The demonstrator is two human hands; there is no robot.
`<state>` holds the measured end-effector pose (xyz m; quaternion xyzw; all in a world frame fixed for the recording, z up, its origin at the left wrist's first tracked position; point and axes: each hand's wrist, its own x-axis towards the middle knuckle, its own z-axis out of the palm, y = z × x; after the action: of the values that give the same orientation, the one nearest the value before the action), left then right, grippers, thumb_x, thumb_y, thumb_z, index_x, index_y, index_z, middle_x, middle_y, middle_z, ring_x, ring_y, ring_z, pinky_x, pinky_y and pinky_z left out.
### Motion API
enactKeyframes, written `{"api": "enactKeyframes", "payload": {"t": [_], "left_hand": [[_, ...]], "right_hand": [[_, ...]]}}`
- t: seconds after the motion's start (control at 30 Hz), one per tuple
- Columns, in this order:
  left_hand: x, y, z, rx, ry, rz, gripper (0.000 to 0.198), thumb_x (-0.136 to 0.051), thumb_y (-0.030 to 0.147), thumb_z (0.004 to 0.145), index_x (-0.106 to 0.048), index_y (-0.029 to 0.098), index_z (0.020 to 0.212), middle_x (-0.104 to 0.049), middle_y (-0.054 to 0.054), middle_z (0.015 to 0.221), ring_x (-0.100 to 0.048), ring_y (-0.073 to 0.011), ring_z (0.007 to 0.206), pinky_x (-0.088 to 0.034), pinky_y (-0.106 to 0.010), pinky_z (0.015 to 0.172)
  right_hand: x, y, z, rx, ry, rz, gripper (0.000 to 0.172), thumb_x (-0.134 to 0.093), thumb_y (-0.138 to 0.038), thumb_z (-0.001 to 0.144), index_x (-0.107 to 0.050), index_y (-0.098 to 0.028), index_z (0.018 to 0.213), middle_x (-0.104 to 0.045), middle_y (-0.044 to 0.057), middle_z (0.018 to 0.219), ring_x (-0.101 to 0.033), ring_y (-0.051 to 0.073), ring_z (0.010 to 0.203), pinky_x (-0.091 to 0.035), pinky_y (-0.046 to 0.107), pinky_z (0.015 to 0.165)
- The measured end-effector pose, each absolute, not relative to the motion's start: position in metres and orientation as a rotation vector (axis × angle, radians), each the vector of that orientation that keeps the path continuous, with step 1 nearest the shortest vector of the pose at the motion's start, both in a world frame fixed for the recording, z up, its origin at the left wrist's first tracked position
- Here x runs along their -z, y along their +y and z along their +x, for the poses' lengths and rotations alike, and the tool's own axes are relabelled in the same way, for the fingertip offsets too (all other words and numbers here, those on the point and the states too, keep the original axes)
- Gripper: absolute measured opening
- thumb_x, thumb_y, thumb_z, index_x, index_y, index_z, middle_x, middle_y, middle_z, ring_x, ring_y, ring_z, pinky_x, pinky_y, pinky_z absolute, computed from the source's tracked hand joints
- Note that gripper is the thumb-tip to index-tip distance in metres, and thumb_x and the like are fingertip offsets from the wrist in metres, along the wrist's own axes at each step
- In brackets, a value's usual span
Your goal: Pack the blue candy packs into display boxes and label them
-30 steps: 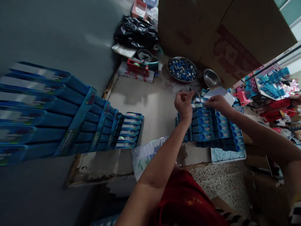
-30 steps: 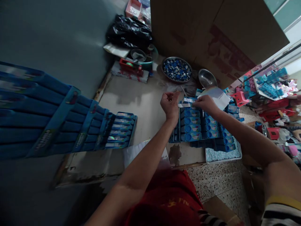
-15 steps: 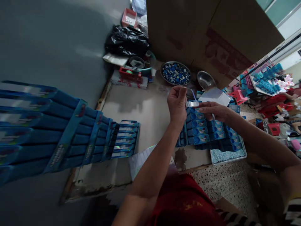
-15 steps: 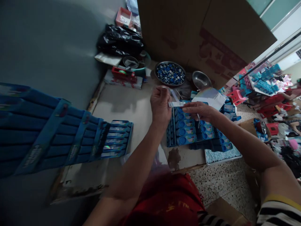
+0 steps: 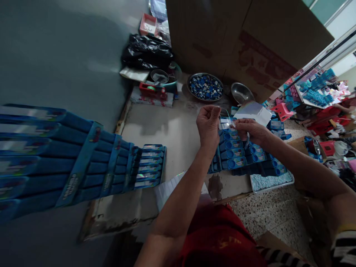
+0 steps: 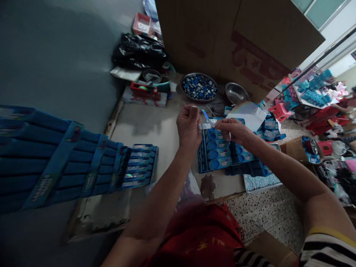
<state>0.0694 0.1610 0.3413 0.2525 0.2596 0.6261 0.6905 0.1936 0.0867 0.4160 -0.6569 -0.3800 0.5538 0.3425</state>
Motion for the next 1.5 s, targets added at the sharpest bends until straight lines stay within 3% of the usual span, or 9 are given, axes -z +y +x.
{"api": "enactKeyframes", "payload": {"t": [0.17, 0.33, 0.47, 0.67, 0.83, 1.13, 1.33, 1.5], "left_hand": [[-0.335, 0.162, 0.068, -1.347, 0.679, 0.584, 0.057, -0.088, 0.069, 0.072, -0.056, 0.022, 0.080, -0.044, 0.006, 0.065, -0.036, -0.0081, 0.052, -0.024, -0.025, 0.049], [-0.322, 0.163, 0.071, -1.379, 0.815, 0.633, 0.057, -0.090, 0.067, 0.070, -0.059, 0.021, 0.082, -0.051, 0.005, 0.069, -0.045, -0.0089, 0.058, -0.030, -0.024, 0.053], [-0.304, 0.163, 0.078, -1.388, 0.938, 0.652, 0.055, -0.090, 0.064, 0.071, -0.059, 0.020, 0.080, -0.045, 0.008, 0.064, -0.041, -0.0084, 0.056, -0.029, -0.023, 0.054], [-0.286, 0.166, 0.084, -1.459, 0.978, 0.706, 0.044, -0.091, 0.052, 0.075, -0.062, 0.019, 0.081, -0.046, 0.008, 0.063, -0.041, -0.0090, 0.059, -0.032, -0.023, 0.059], [-0.284, 0.171, 0.085, -1.432, 0.968, 0.727, 0.041, -0.094, 0.045, 0.074, -0.063, 0.019, 0.081, -0.047, 0.008, 0.064, -0.042, -0.0091, 0.060, -0.034, -0.023, 0.061], [-0.271, 0.175, 0.088, -1.405, 0.930, 0.744, 0.043, -0.093, 0.050, 0.071, -0.064, 0.019, 0.080, -0.046, 0.008, 0.061, -0.041, -0.0086, 0.058, -0.034, -0.022, 0.058], [-0.258, 0.166, 0.099, -1.366, 0.967, 0.618, 0.052, -0.088, 0.061, 0.073, -0.061, 0.020, 0.086, -0.053, 0.007, 0.069, -0.051, -0.0093, 0.061, -0.039, -0.022, 0.058], [-0.260, 0.162, 0.095, -1.339, 1.054, 0.592, 0.055, -0.076, 0.072, 0.082, -0.058, 0.021, 0.090, -0.056, 0.005, 0.074, -0.056, -0.0097, 0.063, -0.043, -0.022, 0.060]], "right_hand": [[-0.415, 0.089, 0.188, -1.344, -0.963, -1.768, 0.031, -0.088, -0.044, 0.073, -0.069, -0.020, 0.076, -0.047, -0.007, 0.050, -0.037, 0.009, 0.047, -0.023, 0.026, 0.046], [-0.405, 0.092, 0.193, -1.098, -1.073, -1.950, 0.040, -0.088, -0.053, 0.068, -0.066, -0.019, 0.068, -0.046, -0.007, 0.052, -0.034, 0.008, 0.050, -0.021, 0.027, 0.050], [-0.391, 0.100, 0.203, -0.832, -1.258, -2.156, 0.042, -0.083, -0.054, 0.070, -0.061, -0.019, 0.062, -0.043, -0.007, 0.053, -0.034, 0.009, 0.056, -0.023, 0.028, 0.055], [-0.377, 0.110, 0.211, -0.731, -1.379, -2.215, 0.035, -0.080, -0.049, 0.069, -0.065, -0.018, 0.066, -0.056, -0.002, 0.061, -0.047, 0.012, 0.065, -0.030, 0.027, 0.060], [-0.369, 0.112, 0.215, -0.739, -1.376, -2.198, 0.028, -0.078, -0.043, 0.069, -0.064, -0.019, 0.066, -0.056, -0.002, 0.060, -0.048, 0.013, 0.065, -0.032, 0.027, 0.060], [-0.378, 0.111, 0.209, -0.721, -1.418, -2.285, 0.026, -0.077, -0.038, 0.074, -0.062, -0.018, 0.065, -0.051, -0.005, 0.058, -0.042, 0.010, 0.061, -0.029, 0.027, 0.060], [-0.382, 0.129, 0.221, -0.717, -1.508, -2.531, 0.049, -0.088, -0.050, 0.069, -0.052, -0.020, 0.057, -0.042, -0.007, 0.052, -0.038, 0.009, 0.057, -0.025, 0.029, 0.059], [-0.400, 0.138, 0.223, -0.915, -1.528, -2.557, 0.055, -0.093, -0.061, 0.064, -0.056, -0.020, 0.061, -0.045, -0.006, 0.052, -0.042, 0.011, 0.058, -0.026, 0.029, 0.059]]}}
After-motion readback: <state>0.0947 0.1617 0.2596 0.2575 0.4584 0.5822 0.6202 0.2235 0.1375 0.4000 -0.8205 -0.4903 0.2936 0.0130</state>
